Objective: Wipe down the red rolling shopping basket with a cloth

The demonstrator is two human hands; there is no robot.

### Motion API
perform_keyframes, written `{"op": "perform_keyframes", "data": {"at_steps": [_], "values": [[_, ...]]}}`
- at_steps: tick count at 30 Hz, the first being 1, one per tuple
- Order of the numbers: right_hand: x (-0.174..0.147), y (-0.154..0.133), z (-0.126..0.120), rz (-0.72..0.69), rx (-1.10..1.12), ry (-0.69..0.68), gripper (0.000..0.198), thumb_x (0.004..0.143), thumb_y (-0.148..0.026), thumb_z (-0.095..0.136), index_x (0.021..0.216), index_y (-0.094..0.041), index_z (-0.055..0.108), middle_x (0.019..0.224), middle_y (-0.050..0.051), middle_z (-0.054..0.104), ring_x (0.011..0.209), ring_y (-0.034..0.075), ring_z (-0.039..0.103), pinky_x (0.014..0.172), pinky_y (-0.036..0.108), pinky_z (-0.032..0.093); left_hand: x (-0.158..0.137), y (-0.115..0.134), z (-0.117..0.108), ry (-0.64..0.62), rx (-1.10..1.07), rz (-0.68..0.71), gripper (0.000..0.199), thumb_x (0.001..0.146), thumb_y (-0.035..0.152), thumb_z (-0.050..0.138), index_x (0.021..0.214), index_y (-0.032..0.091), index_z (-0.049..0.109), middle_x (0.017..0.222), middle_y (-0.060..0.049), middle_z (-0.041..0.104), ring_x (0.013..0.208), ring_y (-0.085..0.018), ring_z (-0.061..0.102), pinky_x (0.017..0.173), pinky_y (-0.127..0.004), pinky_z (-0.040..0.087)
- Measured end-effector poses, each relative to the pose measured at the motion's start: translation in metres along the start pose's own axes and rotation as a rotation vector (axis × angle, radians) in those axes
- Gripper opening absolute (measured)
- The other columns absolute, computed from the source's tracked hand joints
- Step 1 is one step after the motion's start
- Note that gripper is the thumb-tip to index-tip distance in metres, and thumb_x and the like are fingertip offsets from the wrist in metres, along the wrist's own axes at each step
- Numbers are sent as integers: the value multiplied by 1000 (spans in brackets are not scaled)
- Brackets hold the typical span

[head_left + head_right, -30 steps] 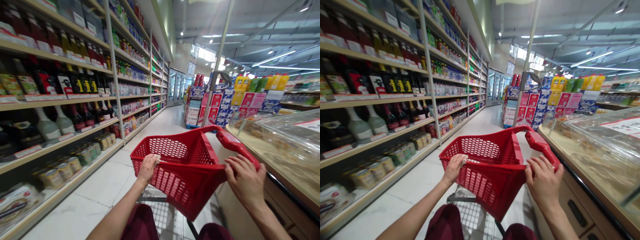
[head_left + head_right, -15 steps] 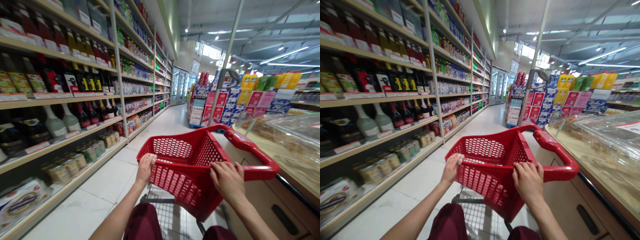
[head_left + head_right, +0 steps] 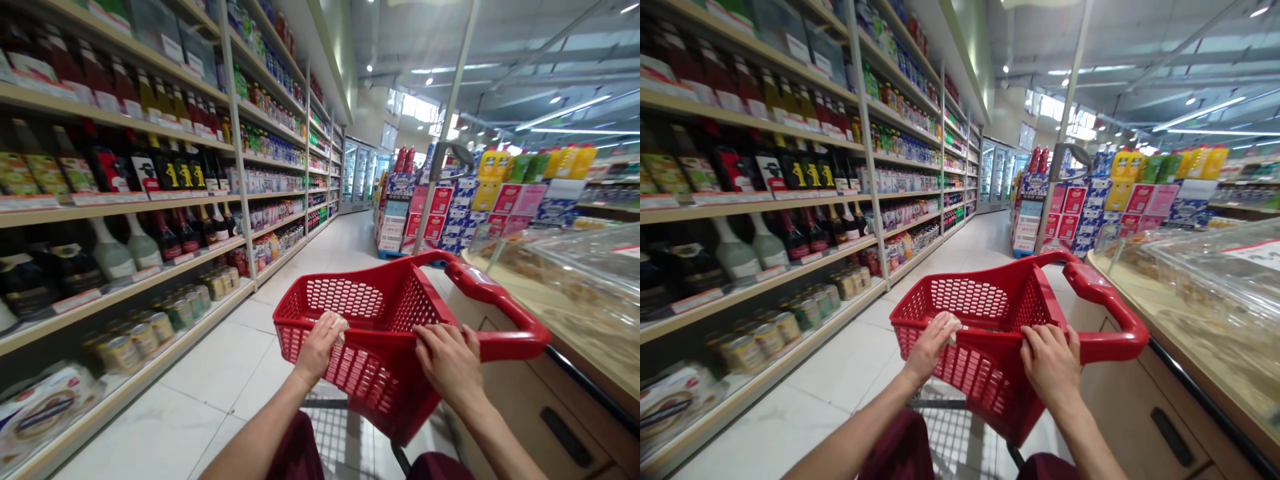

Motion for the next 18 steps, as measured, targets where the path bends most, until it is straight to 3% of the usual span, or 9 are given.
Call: {"op": "perform_keyframes", "data": {"at_steps": [2,6,8,13,18], "values": [[-1,2,-1,-13,20,-5,24,78,-29,44,93,-24,62,92,3,66,92,23,52,95,46,19,-1,-6,-7,14,-9,-5,36,84,17,35,116,27,48,119,-1,53,115,-15,44,94,-35,44],[0,2,-3,23,25,16,24,81,-30,43,90,-23,63,91,2,67,92,23,53,96,46,19,-9,-41,-26,150,36,-142,36,84,15,29,112,19,51,110,-10,59,109,-22,49,88,-46,46],[1,-1,-2,51,18,36,23,81,-31,43,88,-24,64,89,2,67,91,23,53,95,47,18,-7,-33,-20,153,38,-134,36,83,13,30,111,19,52,111,-10,58,111,-21,48,89,-45,46],[2,8,-6,24,25,69,26,82,-31,39,89,-23,63,93,2,66,94,22,53,95,48,17,6,15,7,11,-51,-3,40,82,11,34,117,25,47,122,-2,52,120,-15,39,97,-36,41],[-1,50,-24,159,-95,202,29,81,-31,38,88,-20,64,92,6,65,97,25,51,93,50,19,3,-14,-6,110,-14,-139,36,83,13,33,114,22,50,114,-7,57,114,-20,46,94,-44,43]]}}
Point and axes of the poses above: each hand's wrist, its own x-axis towards the middle knuckle, its own z-axis out of the palm, y = z × x, the point moved 5 cm from there along x, towards the middle knuckle
